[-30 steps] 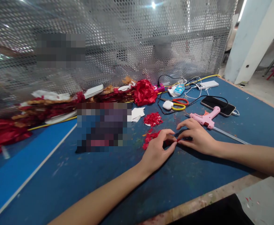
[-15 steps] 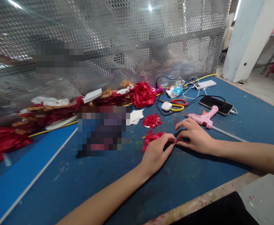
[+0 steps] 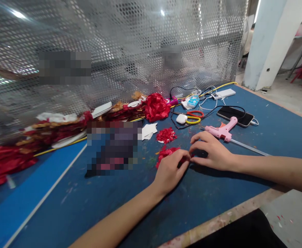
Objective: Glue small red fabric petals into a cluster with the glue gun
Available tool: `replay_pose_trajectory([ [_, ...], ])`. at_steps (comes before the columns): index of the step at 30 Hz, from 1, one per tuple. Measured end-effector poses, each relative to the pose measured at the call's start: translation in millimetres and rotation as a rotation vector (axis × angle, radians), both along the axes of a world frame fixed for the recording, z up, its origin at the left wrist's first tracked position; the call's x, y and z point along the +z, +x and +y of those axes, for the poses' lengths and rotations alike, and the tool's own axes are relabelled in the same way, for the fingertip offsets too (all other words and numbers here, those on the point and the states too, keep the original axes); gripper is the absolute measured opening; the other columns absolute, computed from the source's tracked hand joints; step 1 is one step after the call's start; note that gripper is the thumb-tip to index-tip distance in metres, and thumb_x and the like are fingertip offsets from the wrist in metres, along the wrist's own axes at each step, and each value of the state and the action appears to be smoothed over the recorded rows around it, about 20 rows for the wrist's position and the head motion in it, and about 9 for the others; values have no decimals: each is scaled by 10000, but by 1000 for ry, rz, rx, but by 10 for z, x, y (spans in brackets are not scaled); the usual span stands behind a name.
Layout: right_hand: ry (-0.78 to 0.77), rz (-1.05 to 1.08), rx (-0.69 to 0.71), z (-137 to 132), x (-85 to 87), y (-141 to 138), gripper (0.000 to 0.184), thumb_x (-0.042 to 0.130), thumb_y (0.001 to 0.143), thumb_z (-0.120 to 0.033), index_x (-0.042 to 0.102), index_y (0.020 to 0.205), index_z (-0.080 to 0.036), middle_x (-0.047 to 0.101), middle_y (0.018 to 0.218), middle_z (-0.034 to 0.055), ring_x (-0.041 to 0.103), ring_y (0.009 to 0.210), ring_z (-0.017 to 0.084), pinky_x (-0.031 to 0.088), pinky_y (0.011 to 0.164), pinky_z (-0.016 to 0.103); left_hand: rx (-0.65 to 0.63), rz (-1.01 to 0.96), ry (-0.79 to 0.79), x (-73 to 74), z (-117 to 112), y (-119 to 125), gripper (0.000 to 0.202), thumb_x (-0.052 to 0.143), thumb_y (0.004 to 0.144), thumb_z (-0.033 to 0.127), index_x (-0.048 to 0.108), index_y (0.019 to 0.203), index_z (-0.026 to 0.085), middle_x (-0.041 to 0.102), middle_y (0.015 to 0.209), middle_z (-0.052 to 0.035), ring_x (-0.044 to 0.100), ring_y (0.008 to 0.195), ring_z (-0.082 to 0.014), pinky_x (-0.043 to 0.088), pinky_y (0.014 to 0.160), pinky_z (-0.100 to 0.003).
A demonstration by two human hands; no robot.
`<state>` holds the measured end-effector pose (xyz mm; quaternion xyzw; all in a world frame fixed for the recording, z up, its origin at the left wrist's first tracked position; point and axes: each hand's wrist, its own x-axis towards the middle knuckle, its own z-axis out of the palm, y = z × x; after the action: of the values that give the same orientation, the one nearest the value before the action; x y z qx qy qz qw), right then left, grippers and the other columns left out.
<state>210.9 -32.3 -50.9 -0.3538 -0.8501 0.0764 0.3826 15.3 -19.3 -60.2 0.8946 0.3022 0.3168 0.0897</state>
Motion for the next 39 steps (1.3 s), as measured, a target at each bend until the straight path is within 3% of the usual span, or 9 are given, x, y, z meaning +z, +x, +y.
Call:
replay_pose_trajectory([
  [12, -143, 27, 56, -31, -26, -16, 284, 610, 785, -158, 528, 1057, -165, 682, 898, 56, 627, 824, 189, 474, 750, 314, -9, -152, 100, 0, -27, 33, 103, 521, 851, 173, 443, 794, 209, 652, 749, 20, 646, 682, -106, 492, 638, -200],
  [18, -94, -38, 66, -13, -4, 17, 232, 605, 757, -124, 560, 979, -177, 680, 830, 39, 628, 773, 175, 469, 711, 294, -38, -41, 185, -3, -41, 34, 67, 486, 873, 214, 487, 935, 189, 670, 743, 3, 654, 617, -127, 482, 564, -214],
  [22, 12, -57, 12, 18, 66, 103, 212, 590, 746, -106, 571, 943, -181, 679, 808, 28, 628, 752, 162, 469, 699, 291, -14, 141, 215, 14, -74, 57, 108, 455, 878, 220, 509, 788, 193, 574, 556, 49, 530, 425, -102, 367, 446, -212],
  [25, 107, 68, -50, 91, 385, 190, 161, 581, 776, -131, 566, 928, -181, 680, 795, 13, 632, 725, 138, 482, 690, 279, -68, 244, 430, 25, -106, 62, 219, 418, 883, 191, 488, 676, 205, 502, 492, 44, 457, 399, -115, 271, 421, -258],
  [30, 242, 358, -118, 297, 1257, 131, 241, 632, 759, -143, 537, 977, -183, 652, 782, -19, 621, 717, 105, 479, 675, 242, -225, 235, 723, 66, -142, 36, 181, 369, 886, 127, 518, 812, 199, 465, 503, 56, 373, 387, -122, 212, 413, -290],
  [32, 229, 383, -167, 432, 1352, -2, 267, 592, 797, -135, 514, 1050, -161, 639, 827, -9, 620, 776, 100, 460, 694, 234, -238, 242, 751, 89, -152, 29, 162, 371, 882, 118, 515, 861, 187, 470, 514, 58, 372, 388, -117, 215, 411, -283],
  [34, 112, 208, -209, 600, 1195, -157, 259, 540, 822, -120, 517, 1078, -158, 643, 859, 6, 620, 765, 110, 454, 675, 239, -243, 241, 766, 103, -159, 27, 153, 370, 881, 117, 508, 880, 182, 481, 521, 56, 384, 390, -116, 210, 406, -283],
  [36, -162, -181, -155, 775, 895, -286, 303, 611, 739, -84, 555, 1030, -149, 648, 785, 16, 609, 673, 140, 431, 592, 248, -238, 245, 762, 101, -160, 27, 153, 365, 884, 120, 505, 893, 180, 494, 529, 52, 403, 394, -119, 212, 403, -285],
  [39, -261, -324, -124, 977, 560, -372, 244, 678, 630, -28, 618, 843, -131, 634, 659, 26, 596, 610, 168, 393, 537, 253, -211, 258, 733, 69, -148, 27, 173, 348, 888, 116, 509, 896, 179, 498, 533, 48, 415, 390, -122, 214, 400, -291],
])
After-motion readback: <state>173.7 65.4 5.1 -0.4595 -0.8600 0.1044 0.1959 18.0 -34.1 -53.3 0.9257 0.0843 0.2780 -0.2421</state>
